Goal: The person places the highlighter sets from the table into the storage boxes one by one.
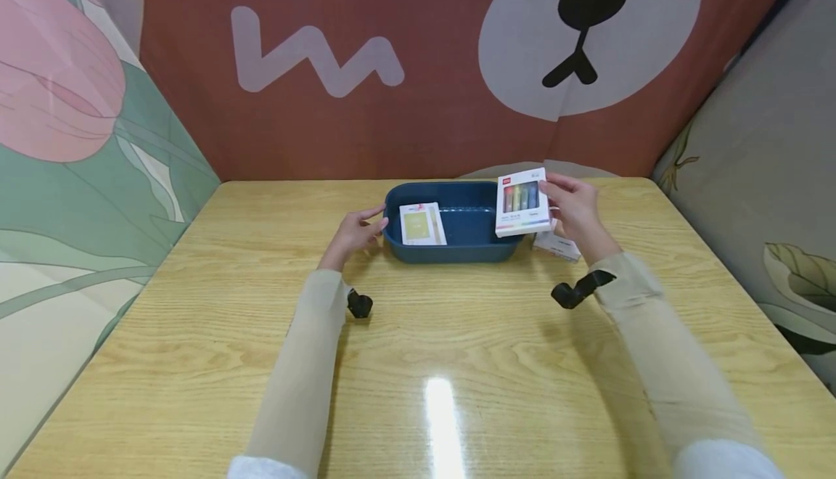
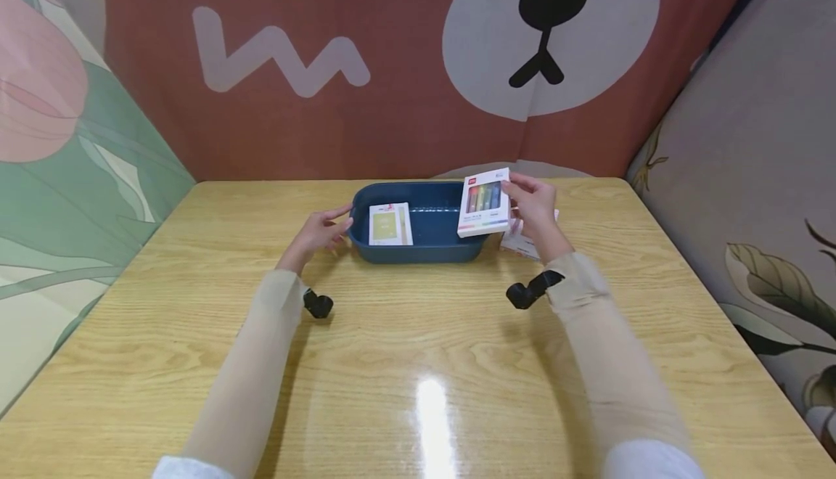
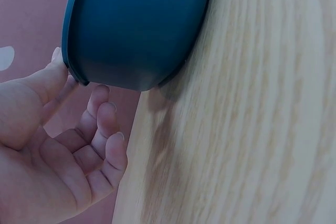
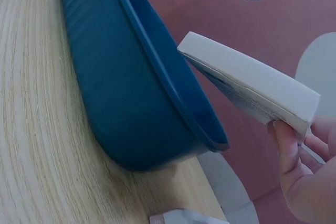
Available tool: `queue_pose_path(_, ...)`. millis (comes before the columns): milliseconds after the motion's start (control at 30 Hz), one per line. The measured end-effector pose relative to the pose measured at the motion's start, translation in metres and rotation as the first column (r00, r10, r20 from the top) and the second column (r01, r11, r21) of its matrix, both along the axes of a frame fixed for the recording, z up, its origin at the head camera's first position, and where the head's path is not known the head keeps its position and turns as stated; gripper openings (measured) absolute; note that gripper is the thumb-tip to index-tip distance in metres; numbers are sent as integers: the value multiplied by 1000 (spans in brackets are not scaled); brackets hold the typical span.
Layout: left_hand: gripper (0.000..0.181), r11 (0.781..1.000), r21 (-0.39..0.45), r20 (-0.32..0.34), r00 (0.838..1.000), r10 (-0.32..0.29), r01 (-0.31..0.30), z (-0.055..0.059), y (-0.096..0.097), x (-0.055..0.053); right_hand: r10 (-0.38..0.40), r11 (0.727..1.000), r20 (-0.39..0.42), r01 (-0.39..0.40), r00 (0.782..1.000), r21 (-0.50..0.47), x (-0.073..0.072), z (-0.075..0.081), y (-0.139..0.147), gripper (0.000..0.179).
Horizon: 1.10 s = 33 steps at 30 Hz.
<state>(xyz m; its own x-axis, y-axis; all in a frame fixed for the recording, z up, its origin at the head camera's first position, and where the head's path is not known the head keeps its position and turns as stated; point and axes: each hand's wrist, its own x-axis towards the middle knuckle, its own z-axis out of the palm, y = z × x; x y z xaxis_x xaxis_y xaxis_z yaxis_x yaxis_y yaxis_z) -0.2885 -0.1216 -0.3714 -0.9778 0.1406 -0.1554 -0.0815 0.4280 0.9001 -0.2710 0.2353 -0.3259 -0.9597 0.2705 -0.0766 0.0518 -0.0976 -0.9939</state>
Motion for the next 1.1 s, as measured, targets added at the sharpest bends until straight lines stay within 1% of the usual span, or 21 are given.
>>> queue_pose_path(100,43,1000,4,4,1000,0,0,0,0,0,-18,999,19,17,1000,52,-5,0,-5,43)
queue_pose_path(233,43,1000,8,10,1000,2,-2,1,0,-1,-55,992,21,53,998,115,-11,0,-11,41)
queue_pose_path(333,43,1000,9,11,1000,4,-4,1,0,-1,-72,979,4,70,997,192,-14,-2,-15,38)
queue_pose_path(433,43,1000,9,10,1000,5,-5,2,0,-1,-73,960,-4,72,997,272,-17,-6,-17,36)
queue_pose_path(533,43,1000,15,14,1000,9,-9,2,0,-1,-58,947,0,55,998,316,-20,-9,-18,35)
queue_pose_path(800,42,1000,9,5,1000,13,-13,1,1,-1,-25,923,14,18,1000,385,-22,-15,-25,33)
queue_pose_path(967,42,1000,-2,-6,1000,12,-12,0,0,-2,6,895,47,-26,999,445,-21,-17,-30,33)
queue_pose_path(1100,43,1000,-5,-12,1000,5,-5,-1,0,-2,25,868,49,-45,999,494,-21,-19,-34,31)
